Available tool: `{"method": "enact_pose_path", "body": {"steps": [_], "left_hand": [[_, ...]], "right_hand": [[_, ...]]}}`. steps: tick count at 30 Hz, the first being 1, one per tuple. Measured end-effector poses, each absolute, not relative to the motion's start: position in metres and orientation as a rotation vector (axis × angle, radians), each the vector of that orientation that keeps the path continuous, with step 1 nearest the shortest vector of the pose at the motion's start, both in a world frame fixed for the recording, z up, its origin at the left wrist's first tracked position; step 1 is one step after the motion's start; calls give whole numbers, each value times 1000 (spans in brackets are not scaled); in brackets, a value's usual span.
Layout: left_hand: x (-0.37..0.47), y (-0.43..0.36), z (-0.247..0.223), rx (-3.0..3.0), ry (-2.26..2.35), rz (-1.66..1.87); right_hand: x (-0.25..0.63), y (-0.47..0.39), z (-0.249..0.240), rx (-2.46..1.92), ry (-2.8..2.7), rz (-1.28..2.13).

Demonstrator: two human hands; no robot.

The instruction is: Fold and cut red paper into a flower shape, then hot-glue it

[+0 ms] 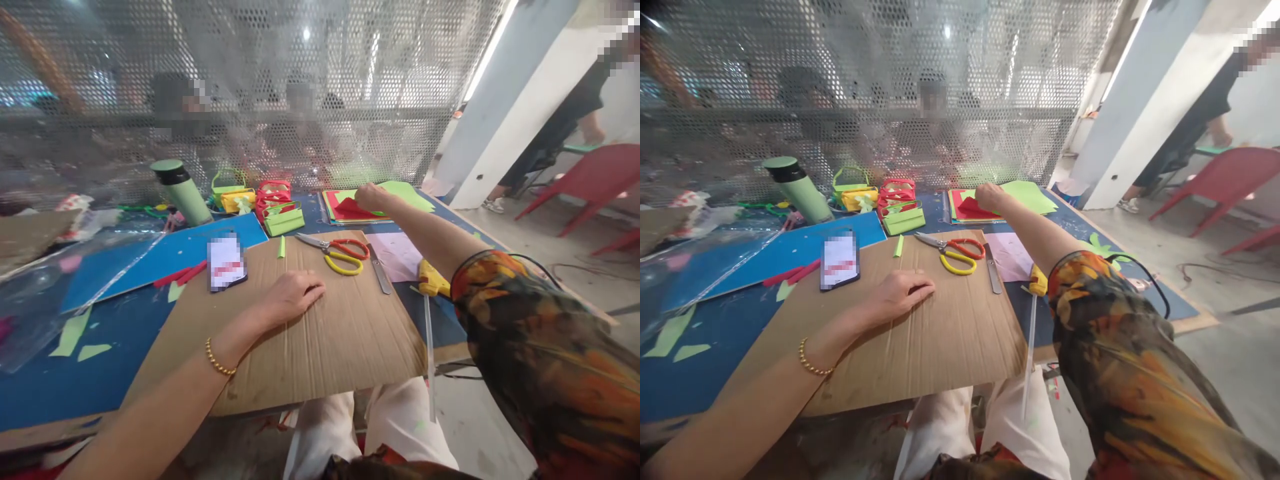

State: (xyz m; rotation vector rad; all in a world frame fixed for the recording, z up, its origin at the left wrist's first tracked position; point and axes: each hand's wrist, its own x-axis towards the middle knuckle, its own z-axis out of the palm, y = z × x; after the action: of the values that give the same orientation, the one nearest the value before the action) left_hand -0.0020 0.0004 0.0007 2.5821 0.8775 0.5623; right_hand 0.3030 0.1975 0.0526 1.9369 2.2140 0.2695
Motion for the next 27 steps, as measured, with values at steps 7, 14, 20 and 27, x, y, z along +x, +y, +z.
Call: {"method": "enact_pose_path", "body": {"steps": [7, 14, 20, 27], "left_hand": [[-1, 1, 0, 2587, 885, 550], [-2, 2, 0, 2587, 878, 543], [-2, 1, 1, 2576, 893, 521], [-2, 2, 0, 2574, 899, 517]], "right_hand": [[301, 197, 54, 1831, 2229, 139], [303, 195, 56, 1822, 2243, 108], [304, 191, 54, 1885, 2294, 151], [300, 188, 52, 1842, 2391, 277]]}}
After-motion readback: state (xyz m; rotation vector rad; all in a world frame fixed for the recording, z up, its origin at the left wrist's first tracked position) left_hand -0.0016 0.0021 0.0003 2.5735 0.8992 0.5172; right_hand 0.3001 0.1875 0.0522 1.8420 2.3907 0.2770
